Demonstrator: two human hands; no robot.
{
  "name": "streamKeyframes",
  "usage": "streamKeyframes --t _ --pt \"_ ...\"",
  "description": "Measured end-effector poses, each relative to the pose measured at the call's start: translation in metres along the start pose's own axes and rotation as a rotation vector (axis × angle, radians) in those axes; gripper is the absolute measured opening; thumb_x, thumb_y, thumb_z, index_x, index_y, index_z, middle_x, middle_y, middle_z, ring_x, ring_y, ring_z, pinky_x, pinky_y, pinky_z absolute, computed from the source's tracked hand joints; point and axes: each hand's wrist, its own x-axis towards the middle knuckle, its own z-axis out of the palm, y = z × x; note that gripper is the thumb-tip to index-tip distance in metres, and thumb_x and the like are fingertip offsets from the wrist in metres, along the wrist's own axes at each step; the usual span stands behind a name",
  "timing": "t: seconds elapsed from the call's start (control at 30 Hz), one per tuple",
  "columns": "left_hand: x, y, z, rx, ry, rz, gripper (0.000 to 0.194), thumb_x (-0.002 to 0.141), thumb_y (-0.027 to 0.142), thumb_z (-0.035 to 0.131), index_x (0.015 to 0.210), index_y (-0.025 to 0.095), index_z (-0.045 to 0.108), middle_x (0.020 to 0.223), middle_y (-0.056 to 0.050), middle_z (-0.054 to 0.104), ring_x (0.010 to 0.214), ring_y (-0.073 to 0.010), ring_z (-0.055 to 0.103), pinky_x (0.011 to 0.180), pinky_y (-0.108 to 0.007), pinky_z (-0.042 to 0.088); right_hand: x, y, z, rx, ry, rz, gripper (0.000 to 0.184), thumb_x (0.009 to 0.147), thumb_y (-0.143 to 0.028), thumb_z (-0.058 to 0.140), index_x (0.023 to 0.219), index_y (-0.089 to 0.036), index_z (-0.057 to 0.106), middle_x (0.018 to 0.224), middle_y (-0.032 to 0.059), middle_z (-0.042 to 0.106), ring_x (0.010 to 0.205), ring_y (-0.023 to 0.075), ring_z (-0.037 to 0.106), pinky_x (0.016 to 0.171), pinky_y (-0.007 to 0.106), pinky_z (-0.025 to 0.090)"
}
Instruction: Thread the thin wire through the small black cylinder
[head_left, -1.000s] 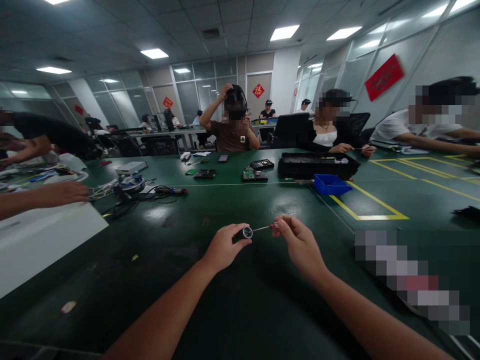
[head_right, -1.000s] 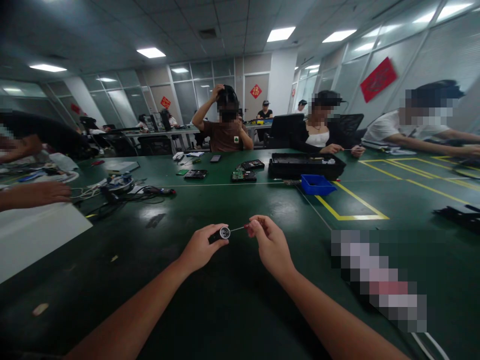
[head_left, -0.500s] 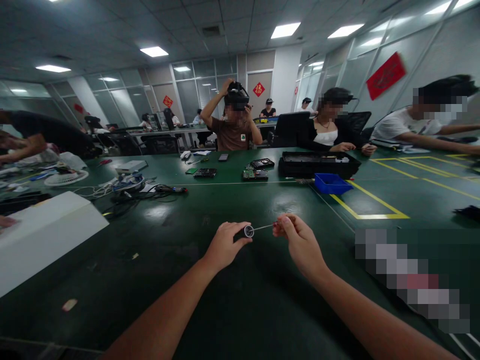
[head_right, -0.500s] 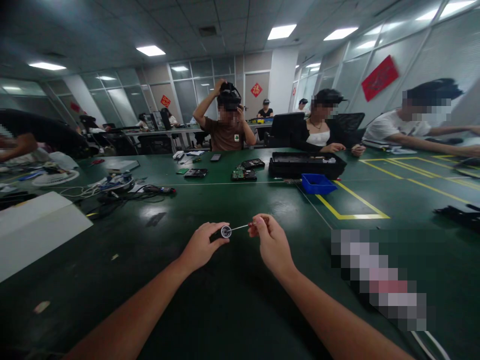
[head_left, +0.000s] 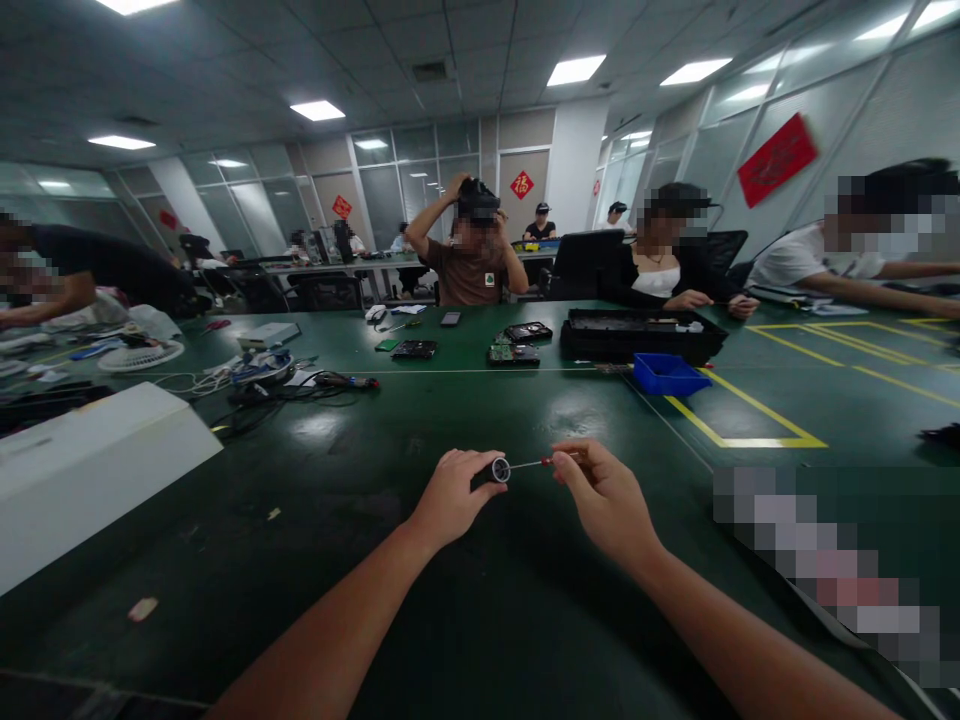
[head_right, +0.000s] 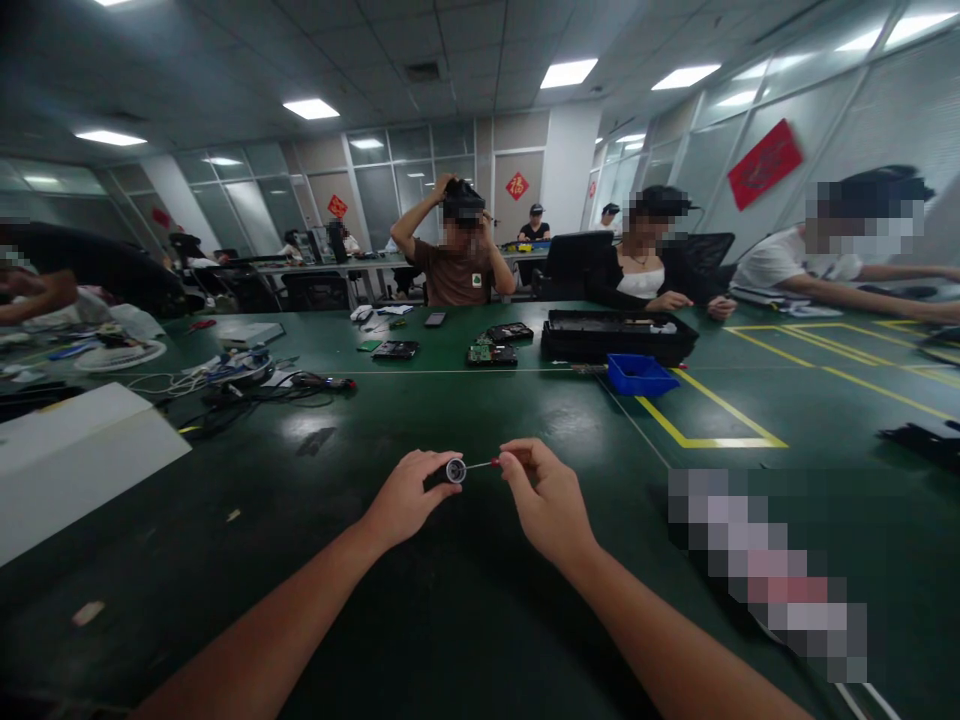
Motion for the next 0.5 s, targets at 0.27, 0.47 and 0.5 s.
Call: streamKeyframes --t 0.27,0.47,0.5 --pt "0.0011 0.0002 0.0009 0.01 -0.002 0.011 0.038 0.089 0.031 0.07 0.126 0.03 0.063 0.112 -0.001 0.069 0.105 -0.0234 0.059 0.106 -0.046 0.035 -0.0001 0.0024 0.0017 -0.077 -0.057 -0.001 0.027 0.099 -0.042 0.045 0.1 -0.023 0.064 0.067 -0.0001 0.063 0.063 0.0198 0.061 0.059 0.032 0.044" --pt "0.0014 0.0022 0.0002 0.014 -0.037 0.008 0.039 0.088 0.031 0.071 0.126 0.029 0.063 0.116 -0.002 0.069 0.107 -0.0241 0.059 0.107 -0.047 0.035 0.0005 0.0053 0.0036 -0.11 -0.033 -0.035 0.031 0.099 -0.044 0.047 0.118 -0.023 0.059 0.08 0.0023 0.068 0.058 0.0187 0.057 0.054 0.032 0.041" --pt "0.0012 0.0023 -0.0001 0.014 -0.038 0.004 0.039 0.089 0.031 0.07 0.127 0.029 0.063 0.116 -0.002 0.069 0.108 -0.0241 0.059 0.107 -0.047 0.034 0.0002 0.0063 0.0037 -0.098 -0.035 -0.04 0.032 0.099 -0.043 0.046 0.122 -0.023 0.056 0.082 0.0027 0.069 0.061 0.0194 0.059 0.056 0.032 0.043"
